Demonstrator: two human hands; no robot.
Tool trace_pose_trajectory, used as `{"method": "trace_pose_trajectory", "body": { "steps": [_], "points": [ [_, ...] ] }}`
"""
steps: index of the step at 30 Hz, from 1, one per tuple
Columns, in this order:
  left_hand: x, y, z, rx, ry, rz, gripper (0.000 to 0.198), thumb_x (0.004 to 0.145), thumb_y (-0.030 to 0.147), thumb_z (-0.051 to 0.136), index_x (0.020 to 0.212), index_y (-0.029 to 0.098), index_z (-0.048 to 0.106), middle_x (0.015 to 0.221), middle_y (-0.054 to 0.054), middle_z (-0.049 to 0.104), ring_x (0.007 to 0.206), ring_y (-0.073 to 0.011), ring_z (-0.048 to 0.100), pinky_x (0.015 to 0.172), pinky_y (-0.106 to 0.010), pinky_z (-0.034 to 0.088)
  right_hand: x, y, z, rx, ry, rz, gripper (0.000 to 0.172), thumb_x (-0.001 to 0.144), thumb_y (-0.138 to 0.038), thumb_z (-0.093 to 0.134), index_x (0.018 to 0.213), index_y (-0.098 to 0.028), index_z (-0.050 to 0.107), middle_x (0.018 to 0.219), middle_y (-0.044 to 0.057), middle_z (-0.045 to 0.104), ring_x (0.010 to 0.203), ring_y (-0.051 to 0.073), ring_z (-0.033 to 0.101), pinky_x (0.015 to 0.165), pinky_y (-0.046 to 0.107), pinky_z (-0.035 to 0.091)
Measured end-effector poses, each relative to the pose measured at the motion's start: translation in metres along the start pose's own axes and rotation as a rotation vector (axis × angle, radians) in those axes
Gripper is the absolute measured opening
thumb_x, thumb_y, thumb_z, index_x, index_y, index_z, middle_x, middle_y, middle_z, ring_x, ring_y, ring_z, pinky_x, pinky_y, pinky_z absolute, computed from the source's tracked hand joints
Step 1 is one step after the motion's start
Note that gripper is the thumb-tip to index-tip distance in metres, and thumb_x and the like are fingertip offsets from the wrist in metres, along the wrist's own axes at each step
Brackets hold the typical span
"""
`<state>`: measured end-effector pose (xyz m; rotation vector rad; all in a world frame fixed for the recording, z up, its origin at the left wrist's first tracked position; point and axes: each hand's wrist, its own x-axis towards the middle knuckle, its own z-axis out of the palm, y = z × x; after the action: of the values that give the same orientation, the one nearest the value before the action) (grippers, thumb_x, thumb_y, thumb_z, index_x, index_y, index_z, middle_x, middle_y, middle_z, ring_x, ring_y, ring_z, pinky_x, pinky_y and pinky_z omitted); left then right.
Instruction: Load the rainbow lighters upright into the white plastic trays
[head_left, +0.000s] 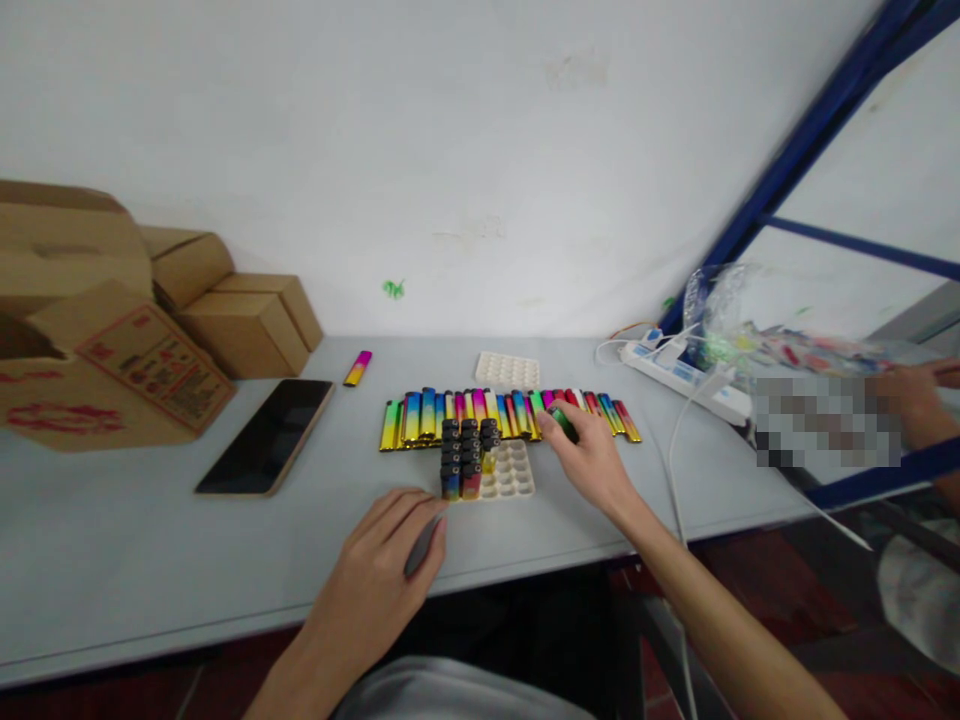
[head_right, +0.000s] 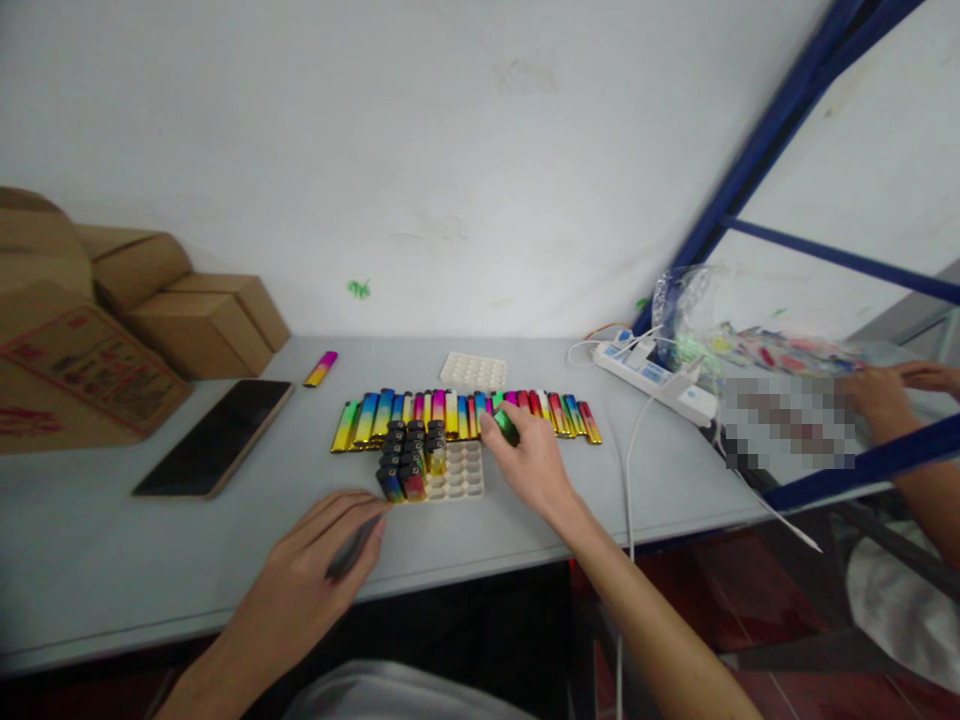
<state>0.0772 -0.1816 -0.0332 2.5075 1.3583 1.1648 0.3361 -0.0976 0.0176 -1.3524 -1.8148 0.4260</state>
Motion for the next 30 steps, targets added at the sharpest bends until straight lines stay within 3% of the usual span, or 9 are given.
{"method": "trace_pose_trajectory", "body": {
  "steps": [5, 7, 10, 16, 23, 30],
  "points": [
    [0.003, 0.003, -0.002, 0.003, 0.008, -0.001, 0.016, 0.099, 0.013, 0.056, 0.111, 0.018, 0.067, 0.101, -0.007, 0.072, 0.099, -0.0218, 0.068, 0.094, -0.038, 0.057, -0.005, 0.002, -0.005, 0.134, -0.098, -0.029, 0.027, 0.106, -0.046, 0.047, 0.113, -0.022, 0.055, 0.081, 0.000, 0.061, 0.071, 0.017, 0.058, 0.065, 0.029, 0.043],
    [0.003, 0.004, -0.003, 0.006, -0.003, -0.011, 0.016, 0.099, 0.013, 0.056, 0.111, 0.018, 0.066, 0.100, -0.007, 0.072, 0.099, -0.0219, 0.067, 0.094, -0.039, 0.057, -0.007, 0.001, -0.007, 0.151, -0.152, -0.106, 0.023, 0.107, -0.042, 0.047, 0.117, -0.023, 0.056, 0.094, 0.005, 0.064, 0.084, 0.020, 0.063, 0.075, 0.033, 0.050],
    [0.003, 0.005, -0.003, 0.001, -0.010, -0.023, 0.016, 0.099, 0.014, 0.056, 0.110, 0.018, 0.067, 0.101, -0.007, 0.072, 0.099, -0.0218, 0.067, 0.094, -0.040, 0.058, -0.008, -0.003, -0.011, 0.085, -0.123, -0.240, 0.020, 0.103, -0.039, 0.057, 0.113, -0.024, 0.065, 0.109, 0.011, 0.064, 0.105, 0.026, 0.063, 0.090, 0.040, 0.053],
    [0.003, 0.005, -0.001, -0.005, -0.022, -0.036, 0.017, 0.100, 0.014, 0.055, 0.112, 0.018, 0.067, 0.101, -0.008, 0.072, 0.100, -0.0230, 0.067, 0.095, -0.042, 0.058, -0.012, -0.011, -0.012, 0.127, -0.217, -0.268, 0.021, 0.098, -0.042, 0.067, 0.108, -0.024, 0.070, 0.095, 0.007, 0.071, 0.083, 0.022, 0.067, 0.074, 0.036, 0.057],
    [0.003, 0.004, -0.001, -0.020, -0.043, -0.041, 0.019, 0.100, 0.013, 0.054, 0.114, 0.017, 0.067, 0.103, -0.008, 0.071, 0.102, -0.0240, 0.065, 0.096, -0.043, 0.056, -0.014, -0.007, 0.005, 0.175, -0.231, -0.253, 0.024, 0.093, -0.043, 0.074, 0.107, -0.023, 0.070, 0.095, 0.006, 0.076, 0.076, 0.019, 0.071, 0.073, 0.033, 0.059],
    [0.002, 0.005, -0.002, -0.022, -0.030, -0.038, 0.019, 0.100, 0.012, 0.055, 0.113, 0.017, 0.067, 0.101, -0.008, 0.071, 0.099, -0.0234, 0.066, 0.093, -0.041, 0.057, -0.009, -0.011, 0.003, 0.127, -0.238, -0.316, 0.022, 0.094, -0.040, 0.073, 0.108, -0.024, 0.068, 0.093, 0.004, 0.075, 0.079, 0.019, 0.073, 0.075, 0.033, 0.061]
  ]
}}
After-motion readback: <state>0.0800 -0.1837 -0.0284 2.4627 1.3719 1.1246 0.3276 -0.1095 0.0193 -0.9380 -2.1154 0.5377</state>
